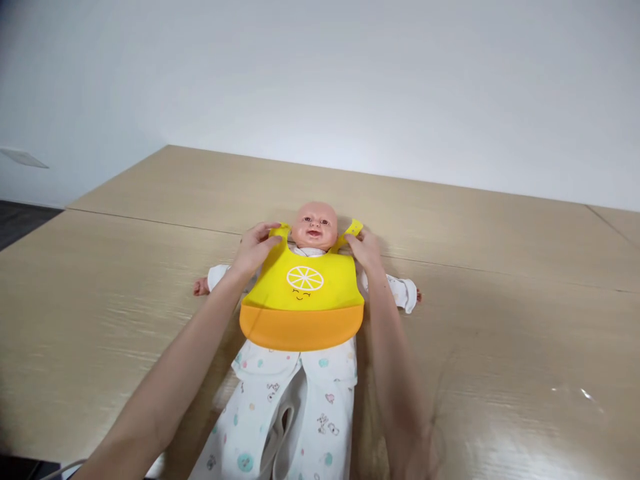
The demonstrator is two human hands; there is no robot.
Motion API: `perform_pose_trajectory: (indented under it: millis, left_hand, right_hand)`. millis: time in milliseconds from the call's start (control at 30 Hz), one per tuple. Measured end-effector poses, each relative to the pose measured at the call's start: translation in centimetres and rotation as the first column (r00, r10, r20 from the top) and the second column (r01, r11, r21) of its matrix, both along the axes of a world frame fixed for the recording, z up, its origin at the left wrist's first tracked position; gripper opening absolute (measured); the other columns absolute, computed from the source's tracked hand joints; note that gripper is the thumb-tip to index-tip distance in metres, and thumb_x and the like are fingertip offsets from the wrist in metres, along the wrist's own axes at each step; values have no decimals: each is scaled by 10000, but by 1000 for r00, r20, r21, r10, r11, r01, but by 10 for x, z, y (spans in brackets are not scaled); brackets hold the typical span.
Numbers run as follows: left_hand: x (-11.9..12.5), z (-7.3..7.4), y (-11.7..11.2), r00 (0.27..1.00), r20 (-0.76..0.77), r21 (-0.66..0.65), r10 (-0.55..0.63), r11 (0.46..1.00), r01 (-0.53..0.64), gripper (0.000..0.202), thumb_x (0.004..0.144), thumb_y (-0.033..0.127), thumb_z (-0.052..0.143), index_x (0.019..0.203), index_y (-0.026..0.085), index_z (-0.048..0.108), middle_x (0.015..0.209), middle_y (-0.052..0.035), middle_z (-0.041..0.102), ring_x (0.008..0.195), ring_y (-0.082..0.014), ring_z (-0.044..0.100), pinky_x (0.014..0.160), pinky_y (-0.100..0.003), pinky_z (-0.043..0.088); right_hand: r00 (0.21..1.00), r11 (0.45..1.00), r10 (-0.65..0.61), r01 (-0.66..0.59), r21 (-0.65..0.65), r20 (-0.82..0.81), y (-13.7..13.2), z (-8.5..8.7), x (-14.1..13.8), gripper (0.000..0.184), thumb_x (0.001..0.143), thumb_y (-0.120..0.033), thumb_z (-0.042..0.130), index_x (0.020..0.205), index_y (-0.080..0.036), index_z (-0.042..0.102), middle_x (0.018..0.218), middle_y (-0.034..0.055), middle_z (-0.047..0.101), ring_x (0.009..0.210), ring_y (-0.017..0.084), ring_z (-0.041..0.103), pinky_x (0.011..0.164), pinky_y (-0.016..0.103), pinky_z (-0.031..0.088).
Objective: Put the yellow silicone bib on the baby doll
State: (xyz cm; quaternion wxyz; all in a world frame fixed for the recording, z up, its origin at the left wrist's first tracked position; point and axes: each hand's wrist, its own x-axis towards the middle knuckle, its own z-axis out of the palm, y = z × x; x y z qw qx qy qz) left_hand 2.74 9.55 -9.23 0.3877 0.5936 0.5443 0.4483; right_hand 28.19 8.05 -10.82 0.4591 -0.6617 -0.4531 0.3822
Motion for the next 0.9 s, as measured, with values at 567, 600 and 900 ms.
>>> perform_pose_trajectory:
  millis: [567, 600, 900]
  left_hand:
    - [-2, 11, -6, 941, -336, 18, -35, 999, 43, 474, 736, 241, 550, 1208, 196, 548, 975, -62, 632, 873, -196, 593, 827, -309, 461]
    - [-1, 9, -6, 943, -332, 17, -34, 999, 42, 469, 740, 238, 550, 1207, 195, 550, 999, -68, 630, 898, -200, 593, 840, -312, 459]
    - [-1, -1, 4, 984, -170, 73, 55, 996, -43, 383, 727, 260, 598, 1100, 173, 611, 859, -54, 629, 784, -183, 596, 735, -308, 478]
  right_hand:
    - [715, 963, 265, -164, -213, 647, -114, 52, -15, 557, 817, -465, 477, 1315, -229, 389, 726, 15, 570, 700, 194, 548, 625, 283, 333]
    - [747, 970, 244, -176, -170, 619, -118, 51, -16, 534, 814, -430, 476, 1305, -237, 396, 669, -5, 532, 644, 178, 522, 604, 279, 327]
    - [644, 719, 689, -555, -417, 332, -138, 91, -11, 390, 856, -429, 452, 1206, -275, 528, 625, -13, 560, 484, 93, 508, 495, 206, 354]
